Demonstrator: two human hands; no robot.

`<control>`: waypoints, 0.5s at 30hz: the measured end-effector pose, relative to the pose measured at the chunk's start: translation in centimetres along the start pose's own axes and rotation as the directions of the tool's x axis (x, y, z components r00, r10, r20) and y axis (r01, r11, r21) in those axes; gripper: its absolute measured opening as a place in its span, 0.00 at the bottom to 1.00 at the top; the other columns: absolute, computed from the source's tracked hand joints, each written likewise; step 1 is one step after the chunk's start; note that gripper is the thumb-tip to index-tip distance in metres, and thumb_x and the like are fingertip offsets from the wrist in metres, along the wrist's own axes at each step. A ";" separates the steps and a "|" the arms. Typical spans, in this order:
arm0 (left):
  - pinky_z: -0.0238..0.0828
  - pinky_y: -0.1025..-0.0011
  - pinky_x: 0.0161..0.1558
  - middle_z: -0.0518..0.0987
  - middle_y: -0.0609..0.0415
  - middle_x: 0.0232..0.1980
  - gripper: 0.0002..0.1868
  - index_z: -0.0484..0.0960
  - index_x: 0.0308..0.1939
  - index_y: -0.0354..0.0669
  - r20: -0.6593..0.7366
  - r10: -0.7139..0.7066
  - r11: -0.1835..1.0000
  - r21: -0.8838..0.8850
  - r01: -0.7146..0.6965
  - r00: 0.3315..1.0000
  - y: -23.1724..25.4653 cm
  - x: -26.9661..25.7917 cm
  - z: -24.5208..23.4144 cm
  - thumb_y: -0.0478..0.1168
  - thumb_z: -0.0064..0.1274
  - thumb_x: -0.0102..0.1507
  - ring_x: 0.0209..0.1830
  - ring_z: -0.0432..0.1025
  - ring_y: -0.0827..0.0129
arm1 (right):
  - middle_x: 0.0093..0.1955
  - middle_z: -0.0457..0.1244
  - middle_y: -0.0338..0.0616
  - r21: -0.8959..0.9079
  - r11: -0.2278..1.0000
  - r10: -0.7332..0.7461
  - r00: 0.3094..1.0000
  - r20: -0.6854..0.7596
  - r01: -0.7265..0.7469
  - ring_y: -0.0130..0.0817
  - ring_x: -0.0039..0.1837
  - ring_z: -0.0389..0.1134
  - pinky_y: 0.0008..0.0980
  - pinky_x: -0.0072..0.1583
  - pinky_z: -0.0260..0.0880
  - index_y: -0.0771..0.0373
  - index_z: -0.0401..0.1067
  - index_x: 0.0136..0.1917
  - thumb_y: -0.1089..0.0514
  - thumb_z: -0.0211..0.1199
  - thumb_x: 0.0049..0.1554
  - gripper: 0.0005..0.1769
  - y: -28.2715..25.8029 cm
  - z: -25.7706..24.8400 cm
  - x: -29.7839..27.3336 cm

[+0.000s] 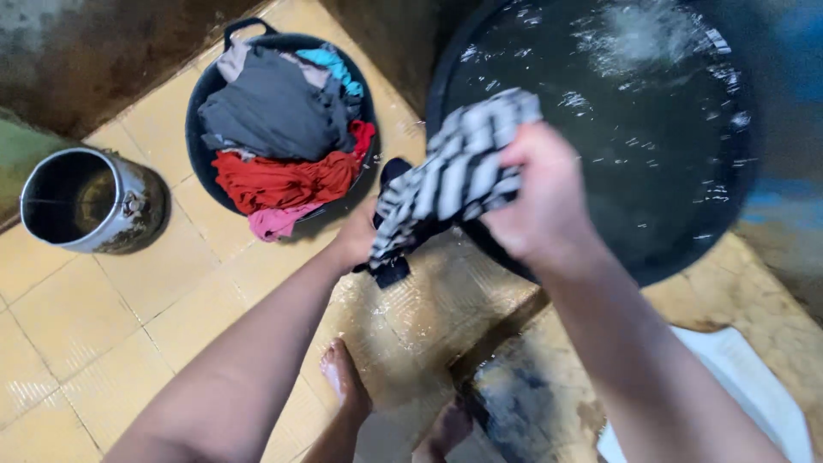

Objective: Washing individual items of clothing by hand in a basin of water and rinsing them.

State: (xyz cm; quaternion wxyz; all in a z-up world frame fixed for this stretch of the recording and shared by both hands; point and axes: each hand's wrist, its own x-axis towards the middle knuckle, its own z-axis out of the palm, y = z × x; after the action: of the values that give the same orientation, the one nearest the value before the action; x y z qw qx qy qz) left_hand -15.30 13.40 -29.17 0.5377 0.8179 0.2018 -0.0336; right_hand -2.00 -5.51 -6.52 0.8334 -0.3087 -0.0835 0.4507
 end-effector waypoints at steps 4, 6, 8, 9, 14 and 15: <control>0.75 0.69 0.48 0.84 0.49 0.45 0.27 0.78 0.49 0.37 -0.075 -0.054 0.973 -0.230 0.036 0.996 5.4 1.3 0.7 0.46 0.66 0.51 0.43 0.77 0.70 | 0.53 0.68 0.51 -0.134 0.979 -0.178 0.957 -0.231 0.150 0.46 0.58 0.71 0.53 0.65 0.73 0.69 0.70 0.54 0.60 0.51 0.47 0.21 -7.7 -0.5 -2.8; 0.76 0.70 0.47 0.84 0.50 0.44 0.27 0.78 0.49 0.38 -0.094 -0.040 0.975 -0.219 0.018 0.995 11.2 1.4 0.0 0.47 0.66 0.52 0.42 0.78 0.70 | 0.55 0.68 0.52 -0.112 0.969 -0.238 0.948 -0.211 0.218 0.47 0.59 0.71 0.52 0.67 0.72 0.69 0.69 0.56 0.59 0.51 0.49 0.22 -11.1 -2.2 -3.7; 0.76 0.71 0.46 0.84 0.51 0.42 0.27 0.78 0.49 0.38 -0.113 -0.025 0.979 -0.206 0.001 0.993 17.3 1.4 -0.7 0.48 0.65 0.52 0.41 0.79 0.71 | 0.56 0.68 0.52 -0.086 0.954 -0.297 0.936 -0.190 0.286 0.48 0.61 0.71 0.51 0.70 0.71 0.69 0.69 0.58 0.59 0.51 0.52 0.22 -13.7 -3.7 -4.4; 0.77 0.71 0.46 0.84 0.53 0.43 0.28 0.78 0.49 0.38 -0.128 0.090 0.965 -0.233 -0.118 0.988 20.7 1.4 -1.0 0.51 0.67 0.53 0.42 0.79 0.71 | 0.59 0.68 0.52 -0.143 0.948 -0.308 0.930 -0.199 0.283 0.48 0.63 0.71 0.50 0.71 0.72 0.70 0.68 0.60 0.57 0.50 0.55 0.23 -14.8 -4.2 -4.8; 0.76 0.71 0.44 0.82 0.52 0.41 0.35 0.76 0.48 0.35 -0.206 0.411 0.910 0.045 -0.411 0.888 29.0 2.8 1.9 0.57 0.75 0.54 0.41 0.77 0.71 | 0.56 0.70 0.55 -0.565 0.809 -0.177 0.851 -0.494 -0.160 0.46 0.56 0.69 0.44 0.60 0.71 0.68 0.64 0.66 0.51 0.55 0.62 0.25 -16.1 -5.7 -7.4; 0.75 0.72 0.40 0.82 0.53 0.39 0.35 0.76 0.51 0.38 -0.199 0.334 0.939 -0.018 -0.344 0.921 30.2 2.7 2.5 0.55 0.73 0.51 0.36 0.75 0.73 | 0.60 0.67 0.45 -0.698 0.626 -0.009 0.892 -0.452 -0.347 0.39 0.59 0.70 0.43 0.57 0.73 0.53 0.51 0.73 0.56 0.64 0.54 0.38 -15.6 -4.3 -8.0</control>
State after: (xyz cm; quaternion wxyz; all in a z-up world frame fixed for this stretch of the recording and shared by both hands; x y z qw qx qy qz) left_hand -1.39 1.70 -4.76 0.5345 0.8255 0.1092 0.1448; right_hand 6.04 -20.10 0.34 0.5745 -0.7252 -0.0572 0.3752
